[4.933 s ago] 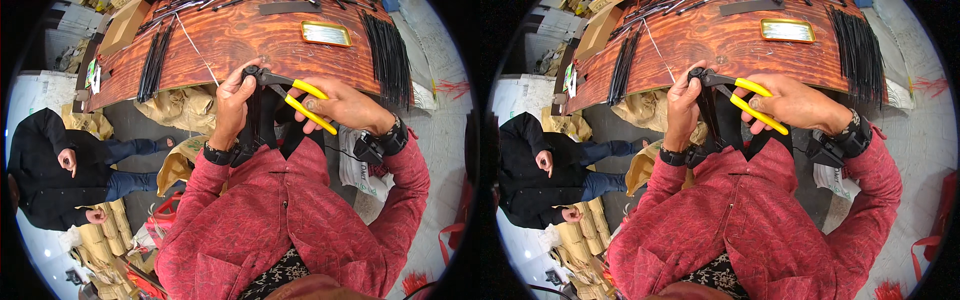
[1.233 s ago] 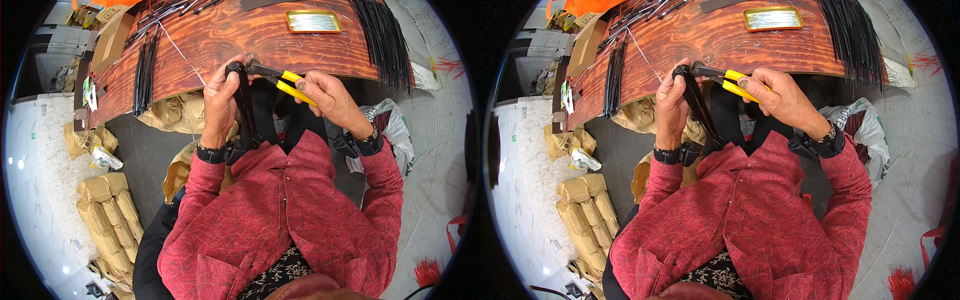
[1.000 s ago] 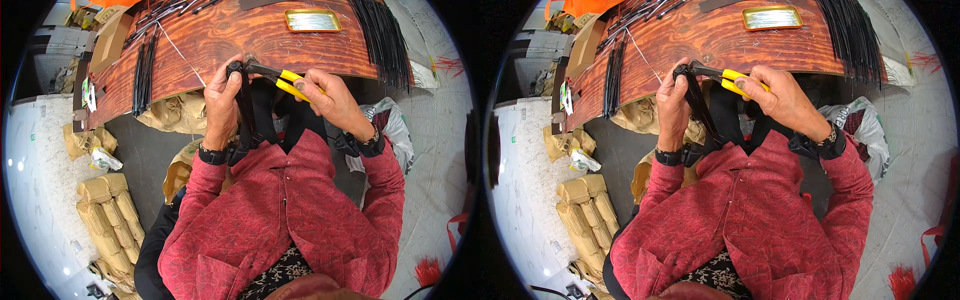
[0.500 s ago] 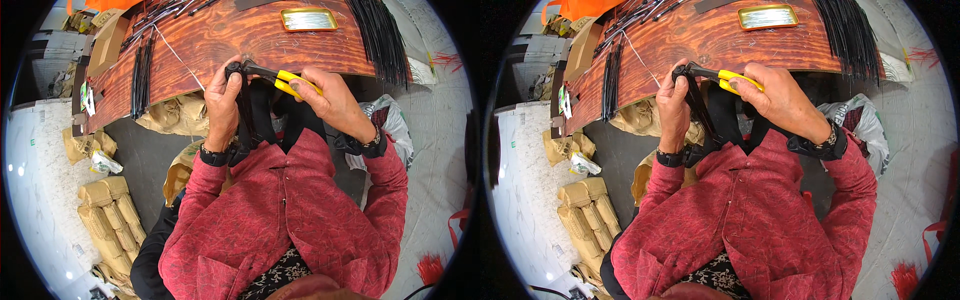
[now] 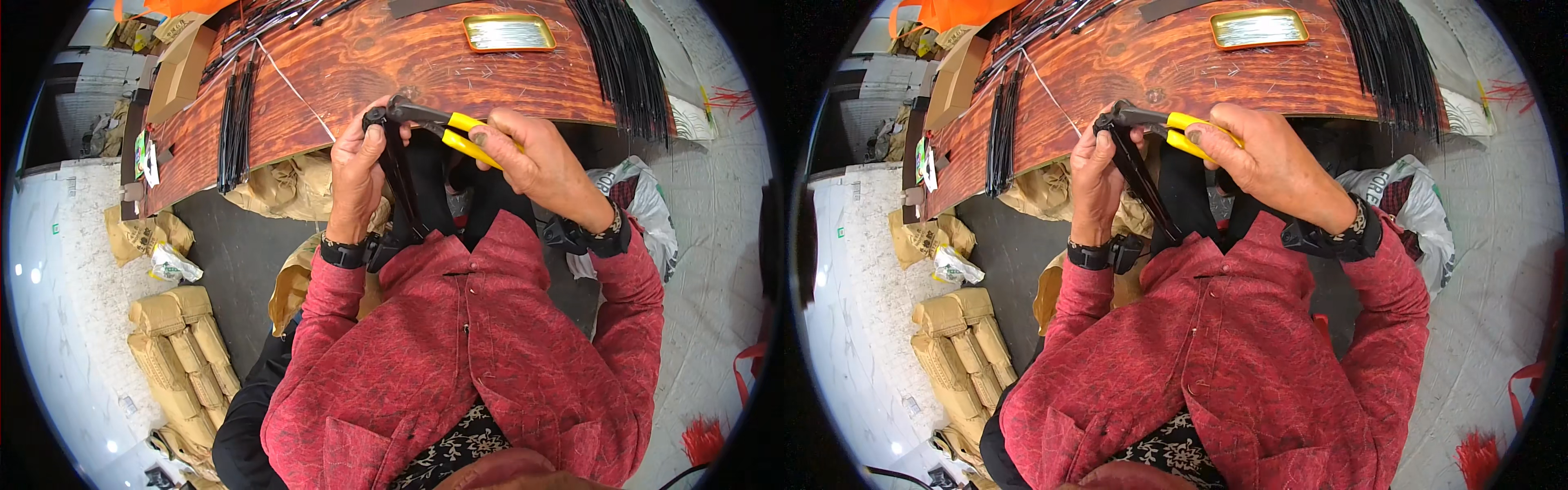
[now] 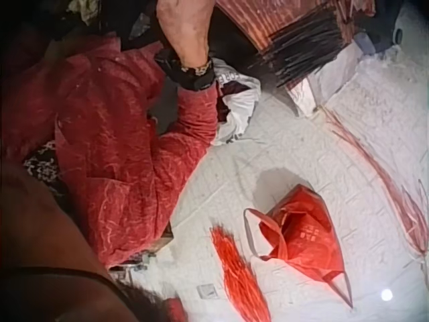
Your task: Cutting black wires to length and bundling them together at a production workstation.
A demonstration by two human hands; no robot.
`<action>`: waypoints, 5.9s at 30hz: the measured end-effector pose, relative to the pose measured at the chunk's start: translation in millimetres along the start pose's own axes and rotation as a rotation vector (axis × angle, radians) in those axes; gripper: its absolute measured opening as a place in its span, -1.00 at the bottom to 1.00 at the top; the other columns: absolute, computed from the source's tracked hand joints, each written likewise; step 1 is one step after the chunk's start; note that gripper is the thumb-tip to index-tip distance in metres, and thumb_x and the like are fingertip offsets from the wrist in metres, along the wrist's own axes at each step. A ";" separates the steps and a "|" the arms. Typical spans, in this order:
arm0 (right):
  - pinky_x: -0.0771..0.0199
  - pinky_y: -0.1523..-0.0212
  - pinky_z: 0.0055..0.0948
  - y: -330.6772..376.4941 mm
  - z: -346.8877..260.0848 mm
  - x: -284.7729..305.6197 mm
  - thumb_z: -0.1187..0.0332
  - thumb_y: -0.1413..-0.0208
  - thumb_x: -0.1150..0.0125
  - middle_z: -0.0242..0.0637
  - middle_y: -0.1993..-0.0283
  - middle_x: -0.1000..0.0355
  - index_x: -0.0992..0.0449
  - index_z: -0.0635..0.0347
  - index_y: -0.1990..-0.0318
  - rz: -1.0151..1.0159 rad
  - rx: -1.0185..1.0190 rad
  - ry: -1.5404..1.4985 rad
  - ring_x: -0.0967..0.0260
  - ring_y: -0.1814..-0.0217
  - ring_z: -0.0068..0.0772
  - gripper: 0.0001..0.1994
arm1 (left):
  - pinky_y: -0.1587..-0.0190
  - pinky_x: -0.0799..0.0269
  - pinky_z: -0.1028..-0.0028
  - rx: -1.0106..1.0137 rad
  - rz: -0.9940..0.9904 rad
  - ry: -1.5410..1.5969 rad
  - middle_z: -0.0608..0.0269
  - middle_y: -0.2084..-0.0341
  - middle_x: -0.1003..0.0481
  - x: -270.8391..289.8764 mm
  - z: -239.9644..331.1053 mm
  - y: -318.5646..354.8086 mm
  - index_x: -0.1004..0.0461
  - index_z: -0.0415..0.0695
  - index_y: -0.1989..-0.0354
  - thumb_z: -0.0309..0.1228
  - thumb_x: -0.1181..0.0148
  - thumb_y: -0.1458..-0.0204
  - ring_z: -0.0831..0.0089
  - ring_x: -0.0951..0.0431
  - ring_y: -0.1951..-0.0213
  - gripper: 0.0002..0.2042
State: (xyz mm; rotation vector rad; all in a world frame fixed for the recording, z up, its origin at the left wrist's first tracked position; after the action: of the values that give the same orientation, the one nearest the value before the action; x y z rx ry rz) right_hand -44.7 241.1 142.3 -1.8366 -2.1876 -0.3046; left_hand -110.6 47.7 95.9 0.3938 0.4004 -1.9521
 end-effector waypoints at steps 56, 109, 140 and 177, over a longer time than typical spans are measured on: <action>-0.30 0.56 -0.43 -46.5 8.7 -11.2 0.15 -0.33 0.01 -0.29 0.52 -0.39 -0.43 0.28 0.27 -0.013 0.072 0.310 -0.30 0.61 -0.55 -0.68 | 0.01 -0.50 0.46 -0.024 0.164 -0.101 0.13 0.03 -0.51 27.7 -18.2 -19.4 -0.30 -0.30 -0.22 -0.38 -0.07 -0.27 0.47 -0.53 0.14 -0.61; -0.44 0.46 -0.53 -83.4 78.0 -113.8 0.19 -0.36 0.06 -0.28 0.43 -0.44 -0.33 0.26 0.24 -0.358 -0.150 -0.297 -0.43 0.51 -0.54 -0.72 | 0.08 -0.49 0.14 0.187 0.314 0.582 0.01 0.22 -0.53 199.8 0.6 -187.8 -0.39 -0.26 0.13 -0.31 0.22 -0.35 0.16 -0.52 0.20 -0.71; -0.37 0.12 -0.16 -77.1 25.8 -46.9 0.34 0.02 -0.33 -0.17 0.15 -0.35 -0.43 0.17 0.14 0.378 0.434 0.692 -0.32 0.12 -0.03 -0.70 | 0.15 -0.44 0.34 -0.139 0.861 -0.132 -0.01 0.34 -0.53 233.8 28.8 -210.0 -0.47 -0.36 0.26 -0.36 0.01 -0.15 0.15 -0.53 0.28 -0.74; -0.42 0.21 -0.35 50.5 -115.8 92.7 0.30 -0.18 -0.14 -0.21 0.19 -0.46 -0.49 0.25 0.08 0.375 0.520 -0.059 -0.41 0.28 -0.33 -0.76 | -0.11 -0.30 0.25 -0.682 -0.480 -0.470 0.03 0.07 -0.51 -34.2 231.6 1.0 -0.45 -0.15 -0.07 -0.18 -0.26 -0.05 0.24 -0.42 -0.06 -0.55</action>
State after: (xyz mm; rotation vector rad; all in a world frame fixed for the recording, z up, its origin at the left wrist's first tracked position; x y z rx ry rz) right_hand -2.0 297.9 281.8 -1.8948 -1.6831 0.3642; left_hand -117.8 -28.7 317.1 -0.6407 0.8603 -2.1262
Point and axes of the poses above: each hand's wrist, its own y-axis away from the middle knuckle, its own x-axis out of the back of the hand, z = x × y, the point moved 8 cm from there along -y, towards the middle knuckle
